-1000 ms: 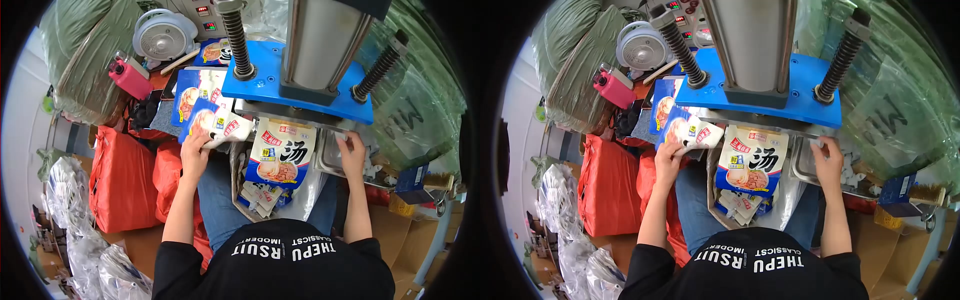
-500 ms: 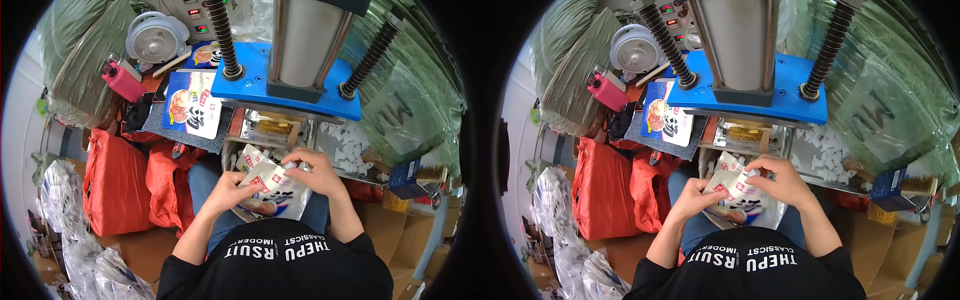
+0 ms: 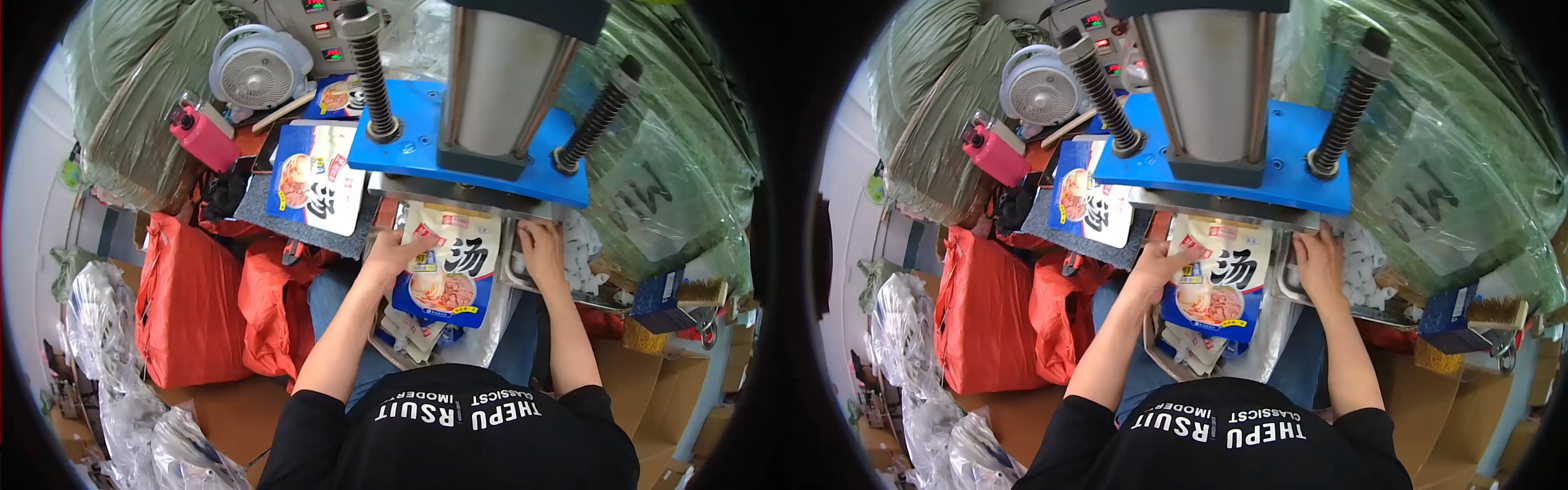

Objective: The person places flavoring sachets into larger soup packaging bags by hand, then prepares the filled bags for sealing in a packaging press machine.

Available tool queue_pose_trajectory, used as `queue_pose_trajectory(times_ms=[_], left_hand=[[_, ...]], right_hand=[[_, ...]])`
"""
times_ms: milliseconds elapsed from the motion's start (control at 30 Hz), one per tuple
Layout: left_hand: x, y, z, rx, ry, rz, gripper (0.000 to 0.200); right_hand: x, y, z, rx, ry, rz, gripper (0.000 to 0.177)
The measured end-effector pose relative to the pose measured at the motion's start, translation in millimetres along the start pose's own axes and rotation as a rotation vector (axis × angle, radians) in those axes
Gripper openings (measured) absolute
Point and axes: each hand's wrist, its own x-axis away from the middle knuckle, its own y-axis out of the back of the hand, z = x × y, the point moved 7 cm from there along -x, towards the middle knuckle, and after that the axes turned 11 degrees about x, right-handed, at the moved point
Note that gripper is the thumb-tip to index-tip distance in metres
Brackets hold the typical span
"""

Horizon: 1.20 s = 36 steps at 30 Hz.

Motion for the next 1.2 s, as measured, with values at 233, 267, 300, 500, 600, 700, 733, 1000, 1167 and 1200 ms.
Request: queue_pose_trajectory(times_ms=[233, 267, 300, 500, 600, 700, 733, 1000, 1167, 1200], left_hand=[[48.2, 81.3, -114.5, -1.360, -0.691, -0.263, 0.061], [58.9, 85.5, -96.0, -1.481, -0.822, -0.249, 0.061], [72.7, 80.2, -83.9, -1.601, -0.952, -0.228, 0.061], [64.2, 101.6, -91.0, -1.229, -0.932, -0.251, 0.019], [79.9, 69.5, -101.2, -1.119, -0.932, -0.379, 0.018], [94.2, 35.0, -77.5, -1.082, -0.835, -0.235, 0.021], [95.7, 23.8, -70.5, -1.070, -0.789, -0.172, 0.023], [98.7, 1.9, 4.0, -0.267, -0.052, 0.162, 0.019], [91.4, -4.4, 7.1, -0.293, 0.005, 0.132, 0.017], [88.4, -9.0, -0.3, -0.396, -0.051, 0.159, 0.016]], right_hand=[[2.0, 8.3, -33.6, -0.467, -0.259, 0.015, 0.012], [9.0, 7.4, -39.9, -0.499, -0.271, 0.017, 0.013], [16.8, 5.4, -44.8, -0.529, -0.288, 0.021, 0.014], [28.7, 4.5, -32.9, -0.868, -0.550, 0.134, 0.018], [36.3, 7.9, -6.1, -1.063, -0.568, 0.288, 0.017], [29.1, 23.9, 41.5, -0.943, -0.277, 0.549, 0.017], [17.4, 36.0, 56.4, -0.838, -0.147, 0.605, 0.017], [12.0, 37.1, 106.7, -1.042, -0.088, 0.643, 0.018], [7.2, 45.2, 57.1, -0.818, -0.214, 0.420, 0.018], [1.2, 53.4, 57.6, -0.779, -0.076, 0.532, 0.019]])
